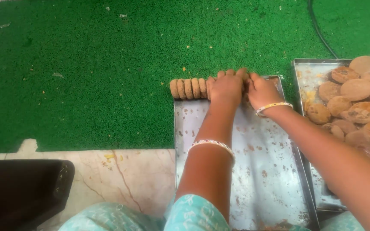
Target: Arranging baked biscuits or cookies into a neat row on a metal tray.
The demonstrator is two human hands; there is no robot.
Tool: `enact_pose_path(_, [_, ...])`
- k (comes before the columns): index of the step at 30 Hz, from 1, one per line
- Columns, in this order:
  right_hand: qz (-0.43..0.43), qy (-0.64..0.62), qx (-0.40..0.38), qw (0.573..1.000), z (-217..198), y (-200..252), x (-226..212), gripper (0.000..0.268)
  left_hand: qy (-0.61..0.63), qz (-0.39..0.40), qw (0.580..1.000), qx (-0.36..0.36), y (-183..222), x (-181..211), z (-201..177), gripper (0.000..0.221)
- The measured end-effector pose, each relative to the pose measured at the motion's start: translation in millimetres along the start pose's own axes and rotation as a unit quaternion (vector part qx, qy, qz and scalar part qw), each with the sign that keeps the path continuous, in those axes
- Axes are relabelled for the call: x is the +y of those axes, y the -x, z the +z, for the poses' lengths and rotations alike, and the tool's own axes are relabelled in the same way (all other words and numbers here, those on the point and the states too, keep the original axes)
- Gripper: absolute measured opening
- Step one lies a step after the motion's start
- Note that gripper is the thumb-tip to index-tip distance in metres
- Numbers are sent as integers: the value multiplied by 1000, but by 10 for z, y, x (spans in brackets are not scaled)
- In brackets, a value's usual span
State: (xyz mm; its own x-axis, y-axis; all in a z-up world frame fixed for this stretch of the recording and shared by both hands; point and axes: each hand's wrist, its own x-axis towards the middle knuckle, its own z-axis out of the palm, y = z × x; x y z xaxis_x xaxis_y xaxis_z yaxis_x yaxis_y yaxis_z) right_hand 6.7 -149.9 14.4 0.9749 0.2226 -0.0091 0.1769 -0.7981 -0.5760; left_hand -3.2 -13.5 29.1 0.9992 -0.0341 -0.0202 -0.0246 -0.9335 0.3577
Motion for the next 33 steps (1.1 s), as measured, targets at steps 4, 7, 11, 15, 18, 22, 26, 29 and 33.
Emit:
enact_pose_path(4, [-2,16,-3,1000,45,-63,89,30,-11,-4,999,-37,-29,11,31,48])
enact_pose_path(7, [-25,42,11,999,57,-67,101,29,-24,-1,999,-32,-67,-1,119,50])
enact_pose_path(11, [-5,15,3,1000,48,-45,34,29,-20,0,999,-40,-79,-5,118,49])
enact_pose_path(15, [2,4,-1,1000,36,-32,20,29,-2,-2,999,-35,-72,-12,104,51])
enact_pose_path(18, [-14,21,12,1000,58,-46,60,29,3,1,999,-48,-30,0,13,46])
enact_pose_path(22, [0,4,1,1000,40,-34,77,31,-9,-2,998,-58,-71,-6,73,49])
enact_pose_path(26, [-55,-41,41,997,43,-28,186,38,-22,-2,998,-51,-114,-3,101,53])
enact_pose_path(29, [-14,-28,34,999,-74,32,117,43,-40,-2,997,-70,-105,27,39,53])
enact_pose_path(33, [-35,10,21,999,-187,68,290,44,-45,-2,998,-47,-82,130,-21,77])
